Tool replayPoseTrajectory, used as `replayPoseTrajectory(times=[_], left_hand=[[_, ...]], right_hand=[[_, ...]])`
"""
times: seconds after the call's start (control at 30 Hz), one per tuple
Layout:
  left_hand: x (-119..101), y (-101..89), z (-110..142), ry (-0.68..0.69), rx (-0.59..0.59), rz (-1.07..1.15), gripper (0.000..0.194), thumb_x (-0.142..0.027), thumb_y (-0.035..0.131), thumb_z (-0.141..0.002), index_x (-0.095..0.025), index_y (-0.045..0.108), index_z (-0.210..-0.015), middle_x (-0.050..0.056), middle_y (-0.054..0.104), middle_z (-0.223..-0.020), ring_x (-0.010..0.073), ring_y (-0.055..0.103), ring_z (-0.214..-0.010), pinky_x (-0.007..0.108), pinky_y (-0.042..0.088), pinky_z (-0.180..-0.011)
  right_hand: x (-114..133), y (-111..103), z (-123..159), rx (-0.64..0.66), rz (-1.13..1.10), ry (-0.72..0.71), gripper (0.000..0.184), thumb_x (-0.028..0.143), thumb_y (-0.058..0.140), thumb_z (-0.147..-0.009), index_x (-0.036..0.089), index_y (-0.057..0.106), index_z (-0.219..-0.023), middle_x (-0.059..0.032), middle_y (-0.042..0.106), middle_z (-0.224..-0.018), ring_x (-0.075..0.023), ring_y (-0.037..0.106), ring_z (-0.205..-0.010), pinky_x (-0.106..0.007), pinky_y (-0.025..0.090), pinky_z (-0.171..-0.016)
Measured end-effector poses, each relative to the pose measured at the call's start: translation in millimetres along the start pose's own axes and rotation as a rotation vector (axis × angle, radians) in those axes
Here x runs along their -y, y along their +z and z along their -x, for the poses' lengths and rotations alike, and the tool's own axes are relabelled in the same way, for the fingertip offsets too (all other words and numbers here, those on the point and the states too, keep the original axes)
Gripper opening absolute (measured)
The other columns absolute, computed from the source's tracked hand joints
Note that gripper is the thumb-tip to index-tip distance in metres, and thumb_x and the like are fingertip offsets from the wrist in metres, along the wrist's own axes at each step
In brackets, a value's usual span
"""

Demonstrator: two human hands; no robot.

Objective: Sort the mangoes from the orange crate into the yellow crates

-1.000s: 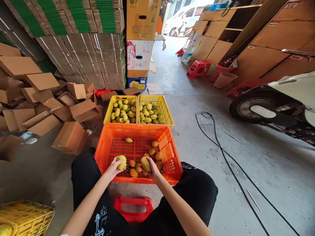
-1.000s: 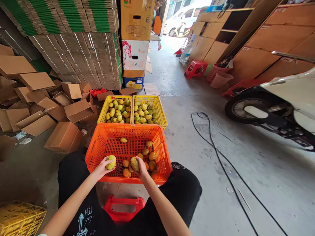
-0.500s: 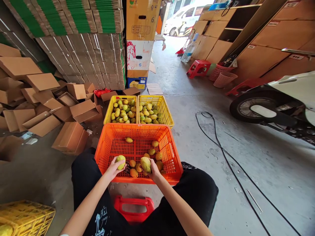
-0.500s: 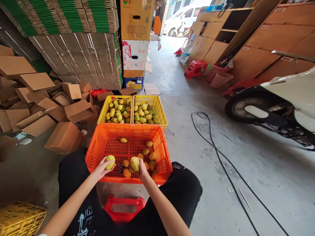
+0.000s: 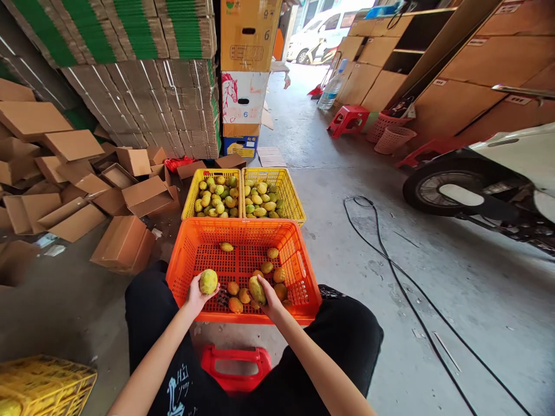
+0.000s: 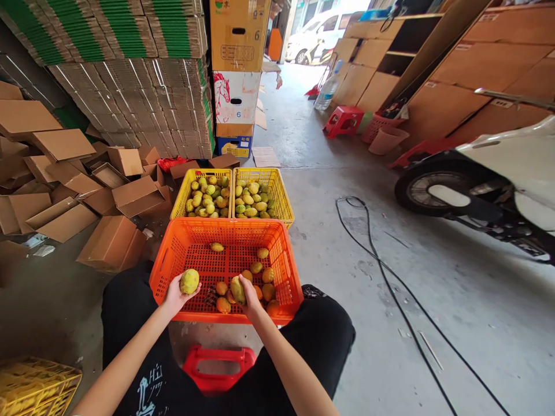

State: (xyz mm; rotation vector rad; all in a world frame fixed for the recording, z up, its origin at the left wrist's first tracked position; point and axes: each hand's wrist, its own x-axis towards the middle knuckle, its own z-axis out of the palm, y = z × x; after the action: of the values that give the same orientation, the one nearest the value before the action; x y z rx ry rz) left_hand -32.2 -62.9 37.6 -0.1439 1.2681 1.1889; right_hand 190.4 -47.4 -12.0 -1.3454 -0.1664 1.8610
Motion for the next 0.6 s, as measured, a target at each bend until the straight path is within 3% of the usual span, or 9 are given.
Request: replayPoseTrajectory(times=[0.13, 0.37, 0.6], left_hand=[[0.9, -0.2, 2.8, 0.012, 0.117, -0.005, 0.023, -0.024, 0.046, -0.097, -0.015, 0.061, -0.113, 0.01, 0.071, -0.09, 0.0211, 0.072, -0.069, 0.036, 0.062, -0.062], [3.3, -4.1, 2.0, 0.016, 0.053, -0.099, 0.01, -0.017, 0.062, -0.09, -0.011, 0.062, -0.099, 0.01, 0.07, -0.08, 0.0188, 0.071, -0.066, 0.027, 0.06, -0.057], [6.2, -11.0, -3.4, 0.121, 0.113, -0.142, 0.023, -0.014, 0.077, -0.078, -0.014, 0.06, -0.094, 0.01, 0.071, -0.087, 0.0205, 0.074, -0.07, 0.027, 0.06, -0.058]], right_hand=[[2.4, 0.1, -1.1, -0.039, -0.061, 0.064, 0.023, 0.039, 0.07, -0.081, 0.024, 0.056, -0.092, 0.0017, 0.067, -0.074, -0.0165, 0.067, -0.064, -0.029, 0.058, -0.061], [2.9, 1.5, -2.6, -0.082, -0.08, 0.122, 0.02, 0.041, 0.063, -0.087, 0.022, 0.057, -0.086, 0.0008, 0.065, -0.068, -0.0167, 0.066, -0.063, -0.03, 0.059, -0.063], [0.1, -0.6, -4.4, -0.055, -0.064, 0.099, 0.02, 0.042, 0.062, -0.087, 0.023, 0.059, -0.082, -0.0001, 0.066, -0.068, -0.018, 0.066, -0.064, -0.031, 0.059, -0.063]])
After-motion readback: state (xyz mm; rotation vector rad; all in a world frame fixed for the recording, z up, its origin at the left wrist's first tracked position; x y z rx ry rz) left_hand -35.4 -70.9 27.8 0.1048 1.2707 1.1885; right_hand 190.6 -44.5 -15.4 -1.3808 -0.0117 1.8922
